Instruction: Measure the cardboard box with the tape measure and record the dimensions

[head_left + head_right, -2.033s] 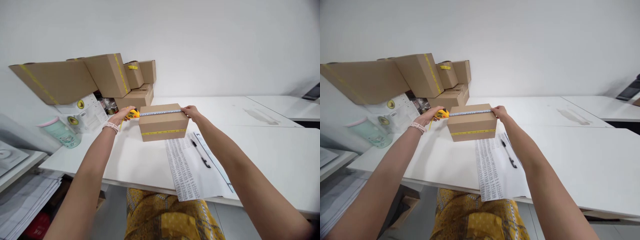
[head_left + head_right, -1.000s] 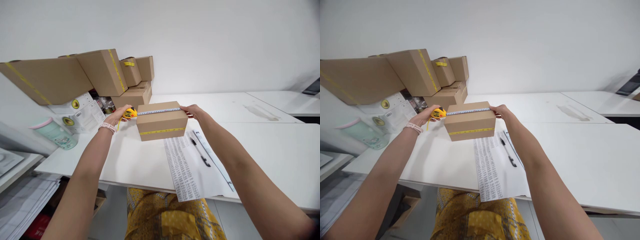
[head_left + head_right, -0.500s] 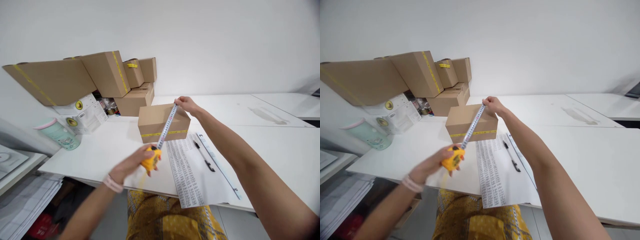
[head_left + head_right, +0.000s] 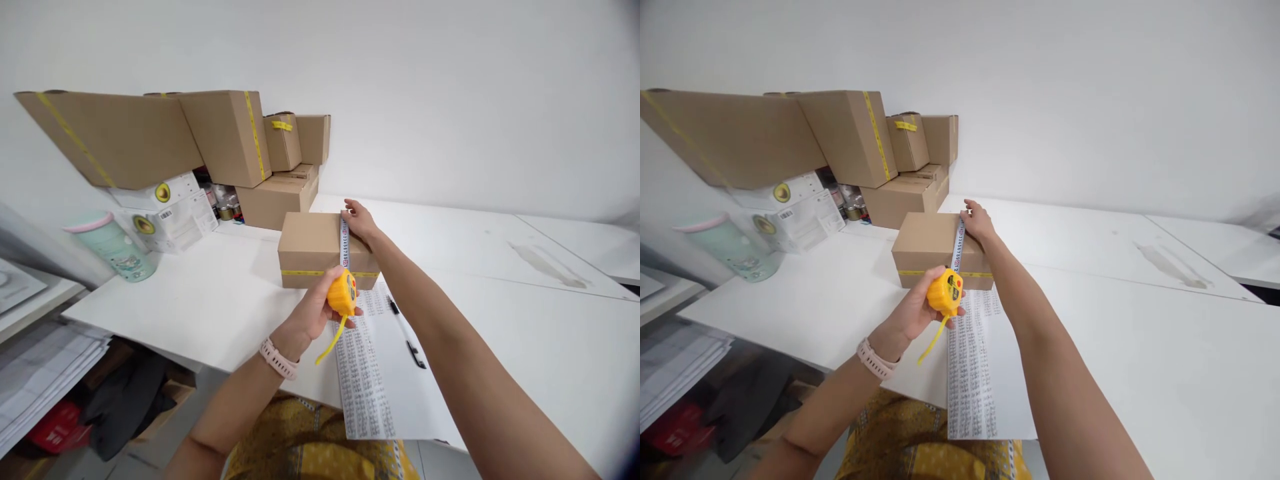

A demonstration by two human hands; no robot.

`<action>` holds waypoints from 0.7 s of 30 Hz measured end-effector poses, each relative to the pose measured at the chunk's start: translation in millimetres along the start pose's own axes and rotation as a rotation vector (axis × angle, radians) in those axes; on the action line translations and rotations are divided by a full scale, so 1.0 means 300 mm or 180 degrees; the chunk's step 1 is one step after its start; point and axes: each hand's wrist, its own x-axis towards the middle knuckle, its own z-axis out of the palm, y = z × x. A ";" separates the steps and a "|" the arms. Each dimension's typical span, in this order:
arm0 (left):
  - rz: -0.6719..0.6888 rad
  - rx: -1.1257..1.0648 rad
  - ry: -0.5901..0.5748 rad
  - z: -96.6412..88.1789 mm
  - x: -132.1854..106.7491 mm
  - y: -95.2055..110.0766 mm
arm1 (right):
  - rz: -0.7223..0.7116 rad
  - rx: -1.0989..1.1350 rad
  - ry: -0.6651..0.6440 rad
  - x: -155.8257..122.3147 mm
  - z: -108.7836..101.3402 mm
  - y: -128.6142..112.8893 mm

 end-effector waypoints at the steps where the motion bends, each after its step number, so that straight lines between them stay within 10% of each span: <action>1: 0.0025 -0.0003 0.0034 0.005 0.010 -0.004 | -0.0061 -0.0161 -0.0043 0.011 0.006 0.010; 21: 0.0184 -0.0107 0.0147 0.061 -0.010 -0.029 | -0.0628 -0.1988 -0.0575 0.035 0.034 0.024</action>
